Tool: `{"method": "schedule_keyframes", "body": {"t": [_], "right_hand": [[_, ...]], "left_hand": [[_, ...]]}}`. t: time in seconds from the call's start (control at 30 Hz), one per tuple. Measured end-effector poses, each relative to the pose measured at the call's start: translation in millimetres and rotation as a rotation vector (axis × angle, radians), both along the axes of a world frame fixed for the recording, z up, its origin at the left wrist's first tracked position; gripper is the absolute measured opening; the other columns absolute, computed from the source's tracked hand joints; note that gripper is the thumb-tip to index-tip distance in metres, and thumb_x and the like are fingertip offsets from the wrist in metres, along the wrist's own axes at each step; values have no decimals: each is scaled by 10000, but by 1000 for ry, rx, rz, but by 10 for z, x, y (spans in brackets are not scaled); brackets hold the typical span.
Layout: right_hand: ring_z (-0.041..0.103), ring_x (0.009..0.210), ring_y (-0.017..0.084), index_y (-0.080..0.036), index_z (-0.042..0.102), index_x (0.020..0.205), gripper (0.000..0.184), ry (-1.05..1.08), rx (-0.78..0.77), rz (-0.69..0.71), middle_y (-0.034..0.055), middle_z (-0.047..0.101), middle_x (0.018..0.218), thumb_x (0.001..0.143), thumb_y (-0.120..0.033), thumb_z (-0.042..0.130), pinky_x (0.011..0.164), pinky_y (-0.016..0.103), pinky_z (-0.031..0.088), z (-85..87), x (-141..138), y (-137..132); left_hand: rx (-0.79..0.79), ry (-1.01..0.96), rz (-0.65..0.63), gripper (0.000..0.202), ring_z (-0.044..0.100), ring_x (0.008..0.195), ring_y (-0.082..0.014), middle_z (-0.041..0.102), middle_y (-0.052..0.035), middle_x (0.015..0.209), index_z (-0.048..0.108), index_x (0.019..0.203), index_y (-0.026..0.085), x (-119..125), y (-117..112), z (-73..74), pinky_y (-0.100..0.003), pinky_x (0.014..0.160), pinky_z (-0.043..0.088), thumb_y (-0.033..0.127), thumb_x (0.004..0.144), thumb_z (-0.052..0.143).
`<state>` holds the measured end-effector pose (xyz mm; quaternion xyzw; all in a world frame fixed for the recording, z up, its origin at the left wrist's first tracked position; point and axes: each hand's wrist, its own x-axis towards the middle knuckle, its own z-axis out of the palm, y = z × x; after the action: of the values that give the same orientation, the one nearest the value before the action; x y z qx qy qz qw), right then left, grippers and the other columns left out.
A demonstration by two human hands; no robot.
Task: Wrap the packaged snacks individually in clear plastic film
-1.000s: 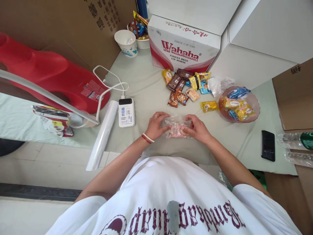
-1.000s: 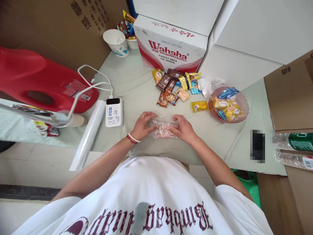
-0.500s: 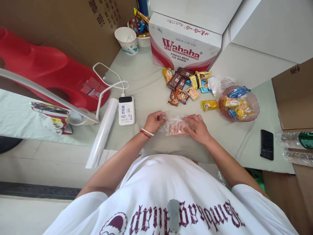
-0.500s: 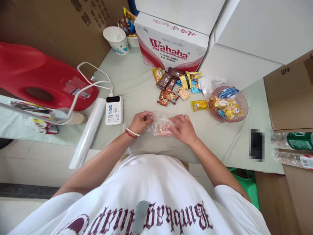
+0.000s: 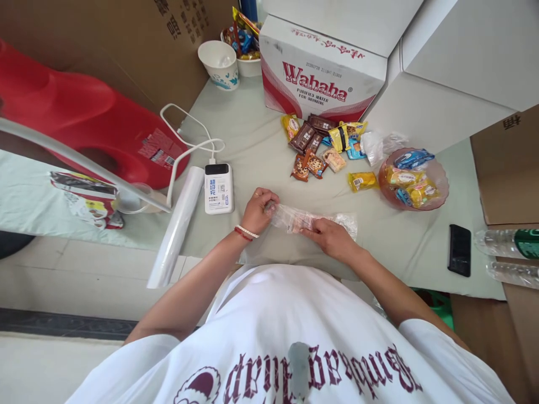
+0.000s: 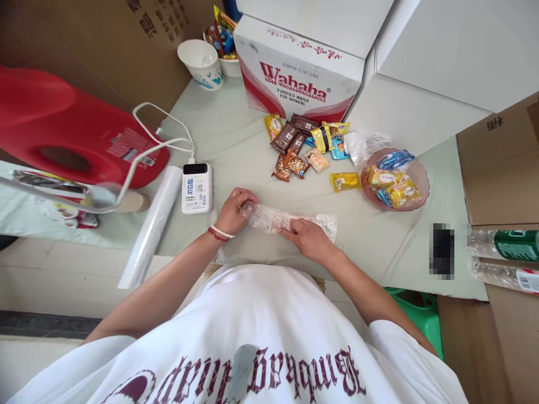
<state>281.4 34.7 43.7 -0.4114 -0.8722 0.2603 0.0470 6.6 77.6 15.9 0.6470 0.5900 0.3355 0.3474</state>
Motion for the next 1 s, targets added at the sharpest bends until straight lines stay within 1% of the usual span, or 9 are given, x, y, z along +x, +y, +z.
{"method": "schedule_keyframes", "body": {"t": [0.17, 0.33, 0.5, 0.63, 0.7, 0.77, 0.83, 0.9, 1.0], "right_hand": [[521, 983, 247, -350, 645, 1408, 487, 10, 78, -31, 81, 623, 1030, 1020, -170, 412, 920, 394, 473, -147, -68, -139], [537, 1177, 301, -282, 661, 1378, 441, 124, 123, -115, 141, 628, 1257, 1004, -192, 446, 1027, 521, 486, -189, -127, -256], [568, 1285, 270, -298, 608, 1395, 406, 311, 57, -207, 117, 640, 1335, 1043, -266, 408, 1092, 513, 488, -173, -26, -389], [563, 1212, 323, -262, 606, 1371, 392, 200, 276, -756, 163, 612, 1256, 1020, -387, 483, 1056, 569, 478, -219, 157, -412], [479, 1288, 380, -204, 626, 1327, 445, 90, 345, -877, 212, 538, 1342, 961, -455, 585, 1089, 629, 416, -249, 269, -383], [436, 1327, 393, -185, 673, 1170, 368, 62, 308, -850, 223, 509, 1387, 938, -464, 615, 1105, 619, 396, -242, 365, -354], [508, 1252, 350, -202, 667, 1024, 254, 100, 240, -815, 199, 564, 1318, 960, -430, 576, 1051, 537, 455, -176, 408, -344], [609, 1024, 282, -228, 630, 980, 205, 133, 159, -819, 138, 646, 1120, 986, -407, 530, 901, 434, 515, -70, 366, -349], [602, 785, 225, -250, 591, 952, 186, 125, 86, -781, 54, 655, 880, 1011, -386, 479, 729, 342, 478, 63, 153, -345]], "left_hand": [[-135, -204, -13, 96, 576, 679, -145, 624, 6, 808, 614, 904, 204, 2, -201, 306, -283, 667, 501, 244, 833, 563], [-288, -376, -77, 168, 677, 735, -167, 723, -15, 825, 667, 976, 183, 594, -201, 362, -299, 702, 560, 175, 848, 557], [-62, 101, -253, 337, 669, 1055, -231, 761, -77, 1096, 767, 1048, 211, 1027, -193, 171, -387, 919, 551, 94, 900, 488], [53, 406, -310, 311, 569, 1082, -281, 723, -83, 1199, 785, 1013, 271, 1054, -296, 154, -399, 783, 495, 202, 991, 482], [66, 453, -253, 304, 550, 1062, -289, 699, -95, 1216, 764, 1113, 286, 1040, -326, 176, -407, 787, 469, 240, 1002, 485], [90, 491, -137, 351, 530, 1142, -322, 640, -134, 1317, 688, 1300, 263, 1023, -323, 186, -449, 890, 451, 312, 974, 566], [105, 524, -33, 527, 476, 1268, -377, 566, -188, 1413, 607, 1400, 202, 1003, -298, 172, -518, 1024, 393, 405, 917, 659], [86, 539, -21, 542, 453, 1311, -403, 564, -208, 1399, 642, 1316, 173, 982, -271, 140, -560, 1096, 335, 477, 872, 704], [57, 532, -80, 387, 516, 1231, -386, 632, -188, 1220, 685, 1074, 179, 966, -259, 94, -559, 1103, 341, 502, 862, 699]]}}
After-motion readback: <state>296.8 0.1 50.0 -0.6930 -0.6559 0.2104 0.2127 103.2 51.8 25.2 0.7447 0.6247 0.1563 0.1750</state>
